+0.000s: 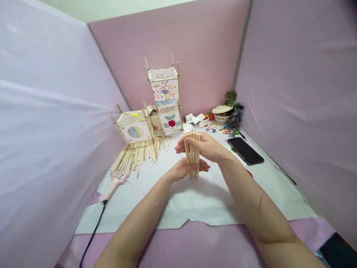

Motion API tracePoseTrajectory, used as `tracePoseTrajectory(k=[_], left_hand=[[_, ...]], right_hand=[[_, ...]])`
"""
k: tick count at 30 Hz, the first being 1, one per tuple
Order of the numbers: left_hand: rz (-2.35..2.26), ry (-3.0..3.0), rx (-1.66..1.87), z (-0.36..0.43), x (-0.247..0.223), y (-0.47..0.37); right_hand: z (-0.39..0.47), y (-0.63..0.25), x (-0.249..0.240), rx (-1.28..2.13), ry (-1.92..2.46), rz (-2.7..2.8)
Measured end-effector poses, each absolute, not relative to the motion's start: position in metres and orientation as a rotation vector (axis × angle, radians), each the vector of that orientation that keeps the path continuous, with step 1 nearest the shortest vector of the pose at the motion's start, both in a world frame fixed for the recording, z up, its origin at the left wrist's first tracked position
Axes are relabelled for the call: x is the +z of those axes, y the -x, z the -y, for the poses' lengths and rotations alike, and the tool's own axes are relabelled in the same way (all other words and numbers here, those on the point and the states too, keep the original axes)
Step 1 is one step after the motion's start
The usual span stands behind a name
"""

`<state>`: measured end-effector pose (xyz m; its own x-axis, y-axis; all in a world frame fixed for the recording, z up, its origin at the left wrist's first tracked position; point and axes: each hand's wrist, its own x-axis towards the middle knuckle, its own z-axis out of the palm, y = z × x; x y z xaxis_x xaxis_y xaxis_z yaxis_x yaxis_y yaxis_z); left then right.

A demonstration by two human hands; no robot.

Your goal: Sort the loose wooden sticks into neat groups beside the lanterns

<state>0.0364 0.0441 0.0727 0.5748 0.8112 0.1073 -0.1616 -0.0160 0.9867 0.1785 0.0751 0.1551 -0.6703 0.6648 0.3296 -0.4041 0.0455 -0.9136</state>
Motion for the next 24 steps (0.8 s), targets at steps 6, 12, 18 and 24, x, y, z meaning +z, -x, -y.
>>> tracePoseTrajectory(k=[6,12,18,24], left_hand=[[-0.656,-1.381,0.894,-0.043,0.070,-0.038],[-0.659,-1.354,0.877,-0.041,0.073,-0.038],[-0.680,-1.366,0.875,-0.038,0.075,-0.037],[-0.660,-1.457,0.936,-0.038,0.073,-0.037]], right_hand=[[-0.073,-0.186,0.161,1.741,0.291,1.620],[-0.069,-0.180,0.162,1.727,0.311,1.586],[-0.062,-0.172,0.163,1.728,0.336,1.576],[-0.060,-0.173,0.164,1.747,0.321,1.583]])
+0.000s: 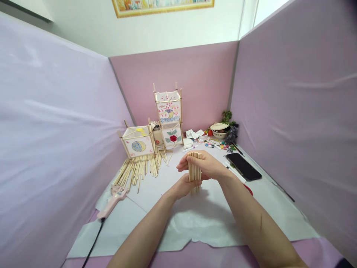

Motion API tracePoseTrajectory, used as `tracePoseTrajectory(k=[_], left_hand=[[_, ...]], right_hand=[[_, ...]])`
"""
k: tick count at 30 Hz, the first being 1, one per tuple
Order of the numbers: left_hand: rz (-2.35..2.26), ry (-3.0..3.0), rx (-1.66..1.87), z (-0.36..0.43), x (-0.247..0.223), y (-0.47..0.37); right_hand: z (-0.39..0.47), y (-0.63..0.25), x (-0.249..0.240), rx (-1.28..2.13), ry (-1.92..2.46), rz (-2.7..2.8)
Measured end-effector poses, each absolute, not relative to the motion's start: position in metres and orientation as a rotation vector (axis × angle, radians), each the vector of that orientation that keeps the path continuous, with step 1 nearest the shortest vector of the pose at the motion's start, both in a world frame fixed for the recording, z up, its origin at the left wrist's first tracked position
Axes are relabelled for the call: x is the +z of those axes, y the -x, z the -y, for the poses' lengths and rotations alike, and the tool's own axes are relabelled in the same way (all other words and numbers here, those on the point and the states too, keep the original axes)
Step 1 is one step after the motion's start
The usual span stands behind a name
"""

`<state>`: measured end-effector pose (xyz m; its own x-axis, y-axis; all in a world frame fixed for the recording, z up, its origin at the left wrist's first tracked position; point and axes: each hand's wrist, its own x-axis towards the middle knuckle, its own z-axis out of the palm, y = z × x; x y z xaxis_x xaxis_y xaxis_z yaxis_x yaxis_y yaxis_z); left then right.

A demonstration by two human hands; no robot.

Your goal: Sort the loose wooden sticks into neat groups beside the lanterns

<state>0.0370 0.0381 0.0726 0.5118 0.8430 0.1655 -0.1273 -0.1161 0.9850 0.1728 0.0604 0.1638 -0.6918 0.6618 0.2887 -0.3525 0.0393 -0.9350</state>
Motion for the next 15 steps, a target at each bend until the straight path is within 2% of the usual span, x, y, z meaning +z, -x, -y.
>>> tracePoseTrajectory(k=[15], left_hand=[[-0.604,-1.399,0.889,-0.035,0.073,-0.036]], right_hand=[[-0.059,-0.205,0.175,1.482,0.549,1.793]])
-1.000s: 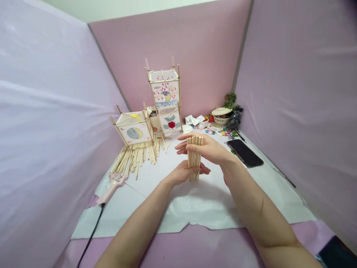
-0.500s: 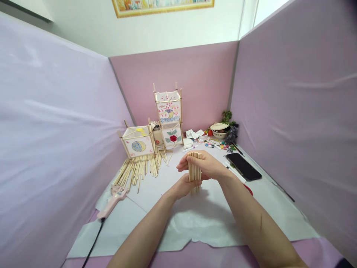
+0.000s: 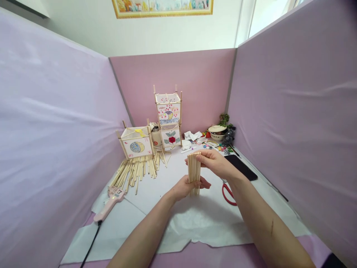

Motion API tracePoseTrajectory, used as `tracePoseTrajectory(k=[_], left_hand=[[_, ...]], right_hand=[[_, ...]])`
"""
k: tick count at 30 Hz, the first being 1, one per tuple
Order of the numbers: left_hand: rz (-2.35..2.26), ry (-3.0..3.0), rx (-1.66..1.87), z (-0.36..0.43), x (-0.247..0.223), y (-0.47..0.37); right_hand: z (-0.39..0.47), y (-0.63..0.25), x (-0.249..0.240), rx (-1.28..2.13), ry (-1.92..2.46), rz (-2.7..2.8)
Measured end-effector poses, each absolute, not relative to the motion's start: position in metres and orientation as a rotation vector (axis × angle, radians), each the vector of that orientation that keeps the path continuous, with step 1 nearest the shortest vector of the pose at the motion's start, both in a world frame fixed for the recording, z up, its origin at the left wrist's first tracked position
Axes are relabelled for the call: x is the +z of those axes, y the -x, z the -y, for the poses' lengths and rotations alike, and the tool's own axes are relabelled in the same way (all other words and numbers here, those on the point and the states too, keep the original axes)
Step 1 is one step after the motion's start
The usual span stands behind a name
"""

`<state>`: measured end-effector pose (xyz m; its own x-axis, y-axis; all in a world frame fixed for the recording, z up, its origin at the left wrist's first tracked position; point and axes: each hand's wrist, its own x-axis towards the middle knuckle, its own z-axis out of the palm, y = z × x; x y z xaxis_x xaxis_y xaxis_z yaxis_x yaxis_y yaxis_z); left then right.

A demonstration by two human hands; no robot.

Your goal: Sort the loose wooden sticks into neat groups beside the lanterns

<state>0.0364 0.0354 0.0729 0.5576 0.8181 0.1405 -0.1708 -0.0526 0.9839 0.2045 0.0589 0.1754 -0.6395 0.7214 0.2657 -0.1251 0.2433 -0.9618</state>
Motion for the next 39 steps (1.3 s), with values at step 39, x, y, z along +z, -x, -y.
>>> tracePoseTrajectory(k=[39], left_hand=[[-0.573,-0.460,0.710,0.080,0.036,-0.058]], right_hand=[[-0.121,-0.181,0.079,2.188,0.991,0.986]])
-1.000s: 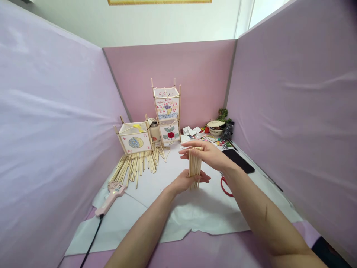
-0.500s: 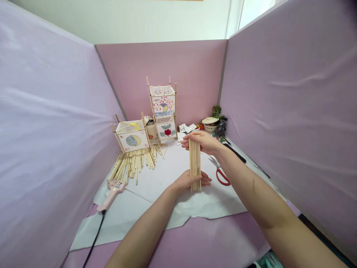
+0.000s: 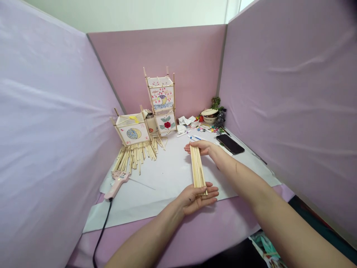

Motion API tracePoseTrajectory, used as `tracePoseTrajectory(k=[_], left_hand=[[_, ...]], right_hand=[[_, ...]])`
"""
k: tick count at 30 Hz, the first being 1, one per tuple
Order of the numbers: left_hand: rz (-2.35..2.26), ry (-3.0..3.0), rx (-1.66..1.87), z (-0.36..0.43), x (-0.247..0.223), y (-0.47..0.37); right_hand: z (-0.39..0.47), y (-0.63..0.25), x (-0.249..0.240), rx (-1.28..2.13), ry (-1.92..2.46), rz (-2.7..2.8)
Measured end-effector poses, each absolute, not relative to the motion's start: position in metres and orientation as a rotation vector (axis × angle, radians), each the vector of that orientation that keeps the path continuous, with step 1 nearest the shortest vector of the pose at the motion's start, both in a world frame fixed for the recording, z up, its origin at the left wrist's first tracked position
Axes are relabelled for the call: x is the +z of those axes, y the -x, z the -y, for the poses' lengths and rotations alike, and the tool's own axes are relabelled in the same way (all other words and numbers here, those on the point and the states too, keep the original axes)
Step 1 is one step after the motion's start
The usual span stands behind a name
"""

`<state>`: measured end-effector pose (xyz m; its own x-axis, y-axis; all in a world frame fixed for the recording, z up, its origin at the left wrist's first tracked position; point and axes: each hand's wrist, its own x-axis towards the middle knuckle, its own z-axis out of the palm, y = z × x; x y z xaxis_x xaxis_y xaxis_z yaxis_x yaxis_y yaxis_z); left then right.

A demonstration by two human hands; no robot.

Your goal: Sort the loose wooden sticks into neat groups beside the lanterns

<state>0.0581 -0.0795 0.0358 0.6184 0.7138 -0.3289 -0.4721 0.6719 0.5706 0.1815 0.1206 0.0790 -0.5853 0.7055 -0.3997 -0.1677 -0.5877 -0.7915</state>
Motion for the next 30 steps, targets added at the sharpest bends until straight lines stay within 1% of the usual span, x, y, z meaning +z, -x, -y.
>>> tracePoseTrajectory(k=[2,3,6,8,10,13,15,18,24,27,30], left_hand=[[-0.593,-0.447,0.720,0.082,0.037,-0.060],[-0.597,-0.442,0.723,0.082,0.037,-0.061],[-0.590,-0.410,0.727,0.083,0.035,-0.062],[-0.580,-0.359,0.739,0.084,0.032,-0.062],[-0.581,-0.293,0.759,0.084,0.030,-0.063],[-0.603,-0.221,0.785,0.085,0.032,-0.065],[-0.627,-0.196,0.787,0.086,0.035,-0.066],[-0.653,-0.165,0.778,0.087,0.038,-0.067],[-0.545,-0.140,0.770,0.084,0.041,-0.066],[-0.507,-0.098,0.749,0.082,0.042,-0.066],[-0.434,-0.099,0.737,0.081,0.042,-0.065]], right_hand=[[-0.120,-0.180,0.077,2.151,1.003,1.052],[-0.120,-0.179,0.076,2.076,1.032,1.122],[-0.116,-0.178,0.077,1.702,1.148,1.299],[-0.110,-0.180,0.077,1.483,1.197,1.301],[-0.099,-0.186,0.077,1.325,1.212,1.278],[-0.074,-0.197,0.076,1.142,1.172,1.399],[-0.054,-0.203,0.074,1.092,1.136,1.527],[-0.023,-0.211,0.069,1.118,1.146,1.607],[0.029,-0.239,0.052,1.292,1.173,1.462],[0.055,-0.251,0.044,1.149,1.218,1.494],[0.083,-0.250,0.038,0.840,1.258,1.607]])
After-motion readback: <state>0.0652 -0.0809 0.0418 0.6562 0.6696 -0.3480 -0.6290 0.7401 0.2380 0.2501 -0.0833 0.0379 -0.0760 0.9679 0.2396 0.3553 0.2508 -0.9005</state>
